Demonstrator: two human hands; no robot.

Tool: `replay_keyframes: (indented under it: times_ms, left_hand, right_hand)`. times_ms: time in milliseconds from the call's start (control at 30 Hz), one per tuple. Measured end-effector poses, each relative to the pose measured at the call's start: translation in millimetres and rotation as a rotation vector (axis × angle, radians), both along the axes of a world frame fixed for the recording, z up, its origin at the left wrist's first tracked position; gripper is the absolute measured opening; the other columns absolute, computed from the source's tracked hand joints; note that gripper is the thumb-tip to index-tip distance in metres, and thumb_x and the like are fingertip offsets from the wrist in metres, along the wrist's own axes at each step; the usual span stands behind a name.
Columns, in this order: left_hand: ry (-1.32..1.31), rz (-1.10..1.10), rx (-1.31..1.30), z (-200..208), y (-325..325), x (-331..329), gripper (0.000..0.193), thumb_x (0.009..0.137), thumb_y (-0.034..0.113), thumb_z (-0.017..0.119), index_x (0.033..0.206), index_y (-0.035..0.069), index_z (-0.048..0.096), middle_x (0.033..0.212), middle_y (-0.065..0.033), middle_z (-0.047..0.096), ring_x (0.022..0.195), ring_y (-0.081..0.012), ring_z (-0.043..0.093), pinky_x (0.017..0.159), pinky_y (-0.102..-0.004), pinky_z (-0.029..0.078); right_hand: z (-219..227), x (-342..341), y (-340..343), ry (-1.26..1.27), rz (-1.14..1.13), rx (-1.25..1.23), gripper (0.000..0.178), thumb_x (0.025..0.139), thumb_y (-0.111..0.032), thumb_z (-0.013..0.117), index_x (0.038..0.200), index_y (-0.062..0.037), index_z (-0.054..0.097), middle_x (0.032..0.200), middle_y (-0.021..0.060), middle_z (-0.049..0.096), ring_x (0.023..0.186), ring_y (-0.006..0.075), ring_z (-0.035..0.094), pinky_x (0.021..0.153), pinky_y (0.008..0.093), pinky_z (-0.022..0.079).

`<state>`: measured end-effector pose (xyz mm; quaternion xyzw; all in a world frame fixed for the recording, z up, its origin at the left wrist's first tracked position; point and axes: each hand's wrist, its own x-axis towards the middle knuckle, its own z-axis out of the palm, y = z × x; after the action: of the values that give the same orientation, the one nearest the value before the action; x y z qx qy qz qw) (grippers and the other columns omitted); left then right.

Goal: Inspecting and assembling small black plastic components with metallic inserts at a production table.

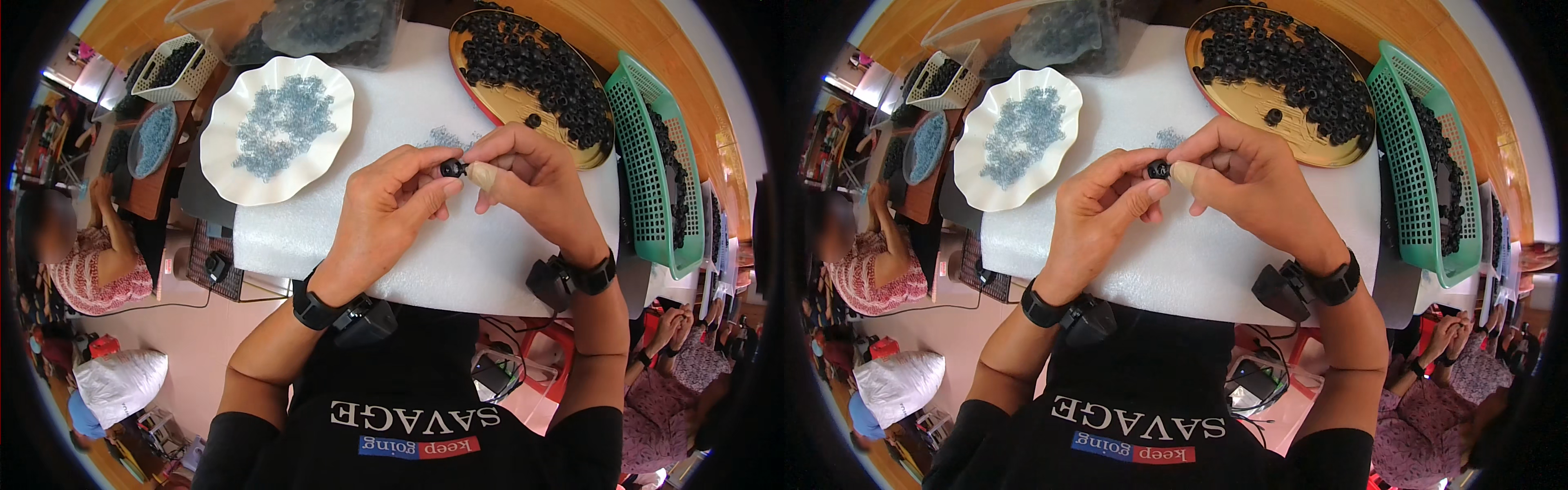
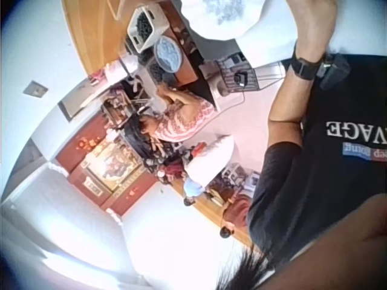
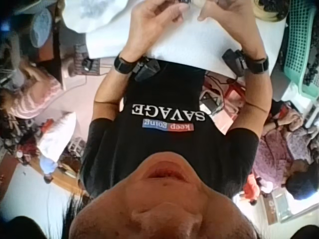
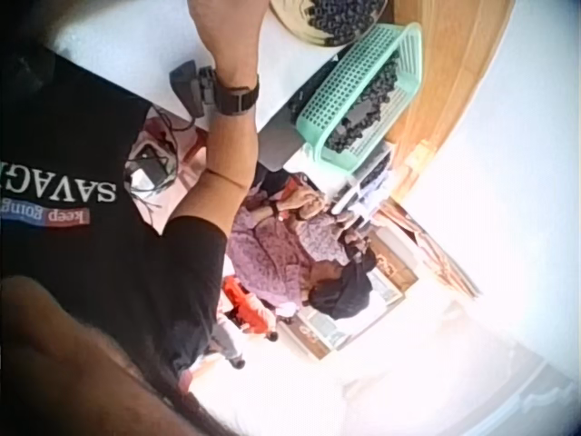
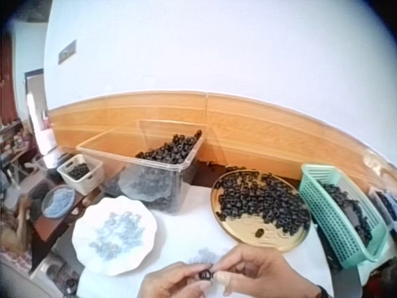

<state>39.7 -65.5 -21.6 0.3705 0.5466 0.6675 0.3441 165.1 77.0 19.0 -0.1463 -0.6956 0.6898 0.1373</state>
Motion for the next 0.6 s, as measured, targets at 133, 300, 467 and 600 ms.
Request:
replay_keyframes:
  times_ms: [133, 300, 467, 600]
  left_hand:
    - [0.029, 0.006, 0.026, -3.6, 0.1, -1.2, 0.026, 0.086, -0.001, 0.064, 0.111, -0.003, 0.063, 0.085, -0.0067, 0.059, 0.066, -0.0094, 0.059, 0.059, -0.0220, 0.048]
    - [0.096, -0.005, 0.033, -3.2, -0.4, -3.3, 0.026, 0.085, -0.001, 0.064, 0.110, -0.004, 0.063, 0.086, -0.0081, 0.060, 0.065, -0.0107, 0.059, 0.058, -0.0224, 0.048]
    - [0.109, -0.043, -0.005, 3.6, -2.4, -4.7, 0.025, 0.087, 0.000, 0.063, 0.111, -0.004, 0.063, 0.088, -0.0065, 0.059, 0.068, -0.0101, 0.059, 0.061, -0.0220, 0.048]
    - [0.095, -0.089, -0.020, 4.4, -3.5, -6.6, 0.025, 0.088, 0.001, 0.063, 0.112, -0.004, 0.062, 0.090, -0.0053, 0.059, 0.071, -0.0098, 0.059, 0.063, -0.0219, 0.048]
  right_hand:
    - [2.2, 0.0, -0.4, -0.027, 0.010, -0.004, 0.013, 0.088, -0.004, 0.064, 0.100, 0.0014, 0.061, 0.093, 0.0047, 0.064, 0.080, 0.0086, 0.061, 0.064, 0.0239, 0.054]
    - [3.1, 0.9, -0.6, -0.033, 0.043, -0.003, 0.013, 0.088, -0.005, 0.064, 0.099, 0.0018, 0.061, 0.093, 0.0059, 0.065, 0.075, 0.0092, 0.060, 0.064, 0.0240, 0.053]
    - [1.1, 1.1, 2.1, -0.013, 0.051, -0.017, 0.014, 0.088, -0.006, 0.065, 0.100, 0.0016, 0.062, 0.092, 0.0060, 0.065, 0.072, 0.0095, 0.060, 0.064, 0.0234, 0.052]
    - [3.4, 1.0, 3.2, -0.043, 0.063, -0.048, 0.016, 0.088, -0.008, 0.066, 0.101, 0.0010, 0.062, 0.090, 0.0057, 0.065, 0.068, 0.0103, 0.061, 0.064, 0.0229, 0.052]
